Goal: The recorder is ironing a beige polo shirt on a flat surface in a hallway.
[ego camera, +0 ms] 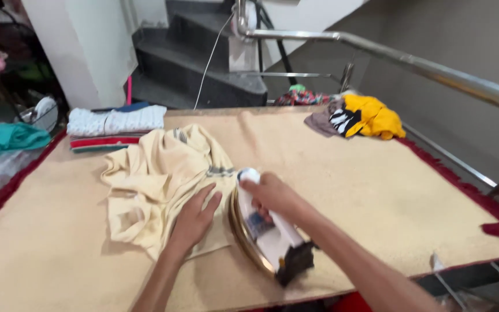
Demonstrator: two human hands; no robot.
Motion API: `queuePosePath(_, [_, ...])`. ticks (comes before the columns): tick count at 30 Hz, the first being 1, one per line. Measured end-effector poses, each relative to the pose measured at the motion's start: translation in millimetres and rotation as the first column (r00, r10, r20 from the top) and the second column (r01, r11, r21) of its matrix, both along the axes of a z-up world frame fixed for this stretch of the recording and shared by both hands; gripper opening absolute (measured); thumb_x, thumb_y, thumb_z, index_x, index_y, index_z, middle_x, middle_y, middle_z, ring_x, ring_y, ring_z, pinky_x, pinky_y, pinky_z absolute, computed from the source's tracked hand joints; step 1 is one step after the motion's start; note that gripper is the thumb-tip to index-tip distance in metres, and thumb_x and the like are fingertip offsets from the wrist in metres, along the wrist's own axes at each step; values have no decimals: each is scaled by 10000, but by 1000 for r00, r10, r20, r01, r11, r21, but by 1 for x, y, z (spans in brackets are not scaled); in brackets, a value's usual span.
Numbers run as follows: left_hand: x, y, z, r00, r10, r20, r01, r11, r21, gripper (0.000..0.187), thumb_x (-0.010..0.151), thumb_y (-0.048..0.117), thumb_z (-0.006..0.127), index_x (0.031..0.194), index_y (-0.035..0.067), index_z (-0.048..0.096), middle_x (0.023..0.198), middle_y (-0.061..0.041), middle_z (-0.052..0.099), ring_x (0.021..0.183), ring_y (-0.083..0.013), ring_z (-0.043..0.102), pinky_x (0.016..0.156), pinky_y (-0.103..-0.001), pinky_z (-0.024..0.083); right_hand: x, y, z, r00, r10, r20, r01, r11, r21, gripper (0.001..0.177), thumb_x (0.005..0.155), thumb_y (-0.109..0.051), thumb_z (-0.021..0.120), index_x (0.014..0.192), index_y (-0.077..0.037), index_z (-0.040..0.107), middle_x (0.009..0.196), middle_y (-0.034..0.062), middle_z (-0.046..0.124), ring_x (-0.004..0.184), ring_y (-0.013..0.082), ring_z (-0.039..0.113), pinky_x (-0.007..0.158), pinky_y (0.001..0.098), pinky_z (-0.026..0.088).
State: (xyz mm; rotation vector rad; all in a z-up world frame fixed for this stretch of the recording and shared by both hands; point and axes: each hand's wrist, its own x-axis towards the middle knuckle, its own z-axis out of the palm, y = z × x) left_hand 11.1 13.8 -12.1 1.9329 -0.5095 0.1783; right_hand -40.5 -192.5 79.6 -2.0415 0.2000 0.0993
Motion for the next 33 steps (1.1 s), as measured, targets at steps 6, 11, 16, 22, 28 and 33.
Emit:
queuePosePath(6, [-1,2,9,997,20,-78,-19,1000,10,537,1003,470,491,1380,104,602,1302,-175,696,1243,-301,648,1045,-359,464,103,5,-15,1000,1,24,0,999,-51,573,1005,-426,566,791,104,614,576,108,598,410,178,568,394,343,478])
queuePosePath(11, [0,3,9,997,30,-76,-32,999,-33,510,996,447,507,1338,93,640,1245,-158,732,1188,-283,683,1014,-347,481,84,8,0,995,43,-87,-35,995,91,450,998,-407,562,880,26,595,624,65,573,444,168,537,408,350,480])
queuePosePath(16, [-1,6,-5,999,12,-37,-16,995,-95,483,1017,439,512,1272,61,670,1191,-154,759,1127,-267,716,991,-332,500,4,24,3,984,85,-156,-54,980,192,405,994,-410,579,911,-14,595,647,68,591,465,152,543,417,345,479])
queuePosePath(22, [1,4,8,997,2,-75,-8,997,-73,481,1006,442,509,1255,67,678,1127,-152,769,1054,-273,724,947,-339,510,28,30,-8,1000,3,-12,-1,993,116,464,963,-407,627,820,34,600,648,54,566,438,146,512,384,354,445])
queuePosePath(28, [-4,2,16,989,85,-117,-85,996,7,519,1008,474,497,1275,68,679,1106,-167,747,1030,-290,696,935,-365,497,104,26,-20,983,11,181,-37,989,143,451,968,-340,593,742,51,602,596,94,586,417,189,550,395,372,453])
queuePosePath(33, [-7,3,17,998,39,-54,-41,998,-46,513,1019,461,483,1267,54,673,1121,-171,748,1037,-283,701,929,-353,506,67,28,-8,993,64,103,-53,993,-103,589,1012,-421,550,696,73,598,555,107,577,405,200,549,408,371,474])
